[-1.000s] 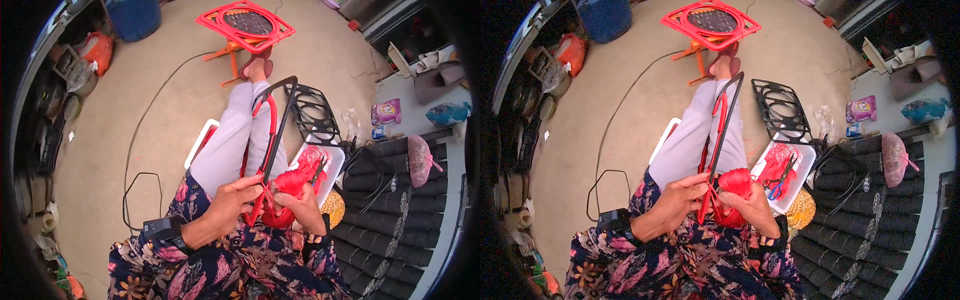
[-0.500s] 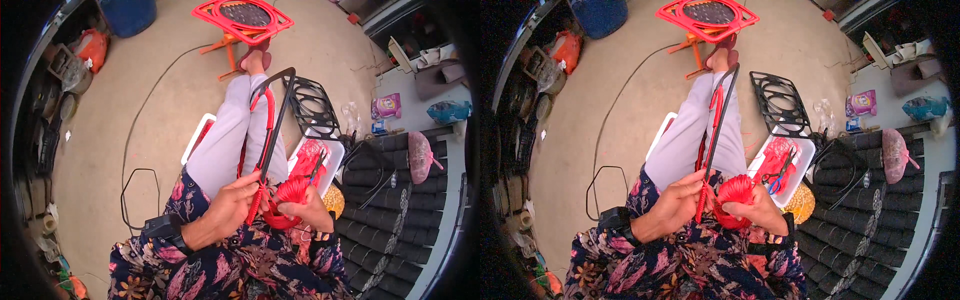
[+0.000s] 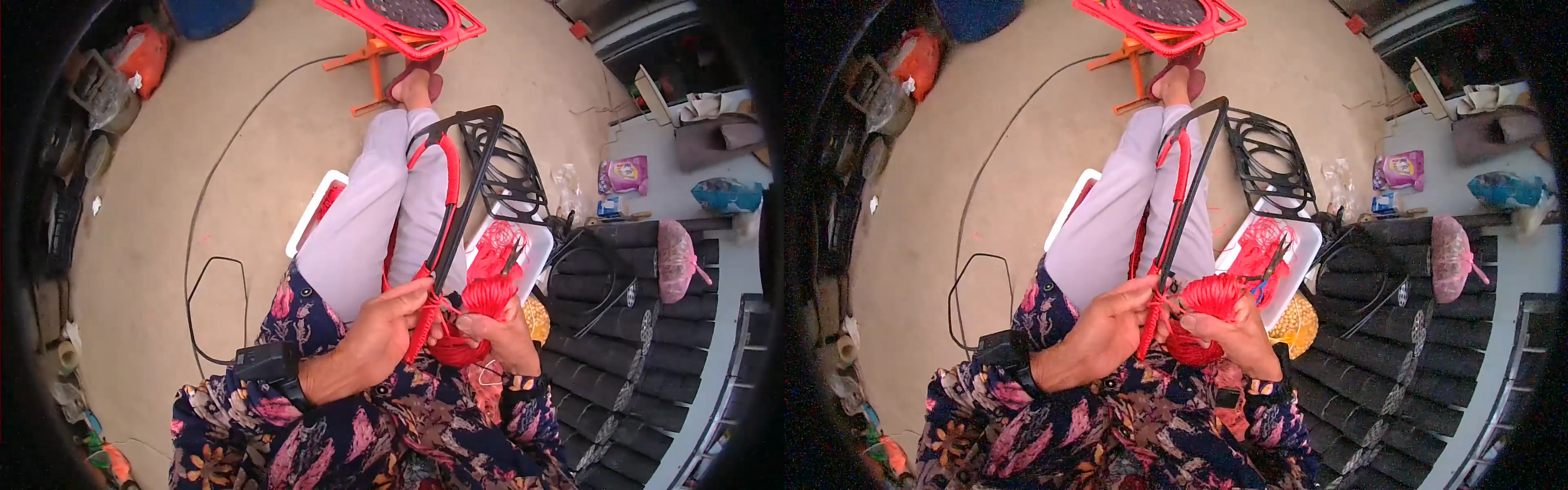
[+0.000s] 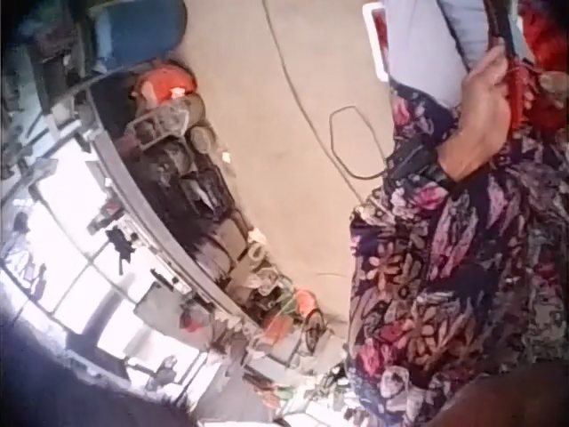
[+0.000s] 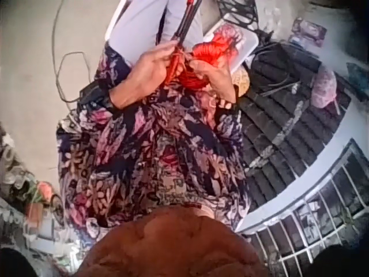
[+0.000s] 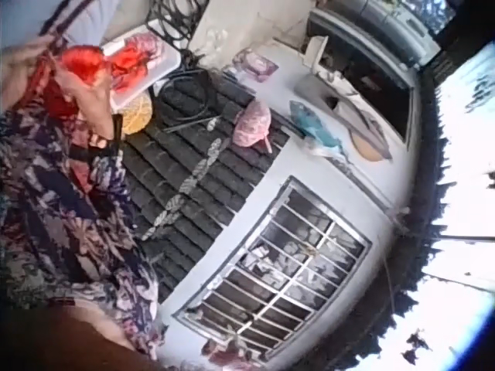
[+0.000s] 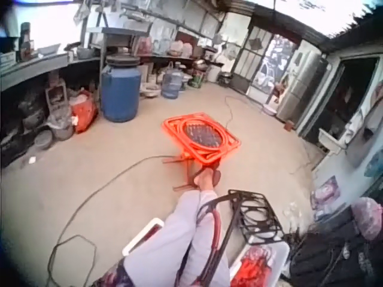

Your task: The person is seen wrapping a red plastic frame with a red plastic cord.

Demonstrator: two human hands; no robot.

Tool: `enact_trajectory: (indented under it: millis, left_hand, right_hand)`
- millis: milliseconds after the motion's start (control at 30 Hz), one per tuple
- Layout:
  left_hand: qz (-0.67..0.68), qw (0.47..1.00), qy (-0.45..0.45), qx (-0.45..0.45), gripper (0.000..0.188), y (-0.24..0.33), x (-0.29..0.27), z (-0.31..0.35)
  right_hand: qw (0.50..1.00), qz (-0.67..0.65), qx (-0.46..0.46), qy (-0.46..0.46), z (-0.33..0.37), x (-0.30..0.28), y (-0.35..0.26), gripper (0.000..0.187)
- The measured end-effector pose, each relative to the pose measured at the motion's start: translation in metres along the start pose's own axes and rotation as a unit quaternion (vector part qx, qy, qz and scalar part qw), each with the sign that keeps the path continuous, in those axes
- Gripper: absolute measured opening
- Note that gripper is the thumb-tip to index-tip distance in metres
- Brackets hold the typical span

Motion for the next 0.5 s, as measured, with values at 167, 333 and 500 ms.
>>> enact_trajectory:
  millis: [167, 333, 500]
  left_hand:
    - [0.024, 0.999, -0.035, 0.001, 0.034, 0.001, 0.005, -0.004]
    - [0.012, 1.000, -0.010, -0.001, 0.025, -0.002, 0.005, -0.004]
    - [0.030, 0.999, -0.024, -0.033, 0.015, -0.002, 0.003, -0.004]
  right_hand:
    - [0.999, 0.021, -0.004, 0.026, 0.005, -0.002, 0.001, 0.006]
    - [0.999, 0.037, 0.009, 0.021, 0.012, -0.002, 0.002, 0.008]
    - [0.997, -0.037, -0.012, -0.062, 0.013, 0.006, 0.000, 0.006]
Point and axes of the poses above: each hand's wrist, its own z-axis away from the middle knuckle, its own x-axis out of the palm, y = z × x, the point moved 6 cm from there along -z, towards the middle knuckle, and after that the axes turned 2 degrees about -z, right-handed, at the moved point
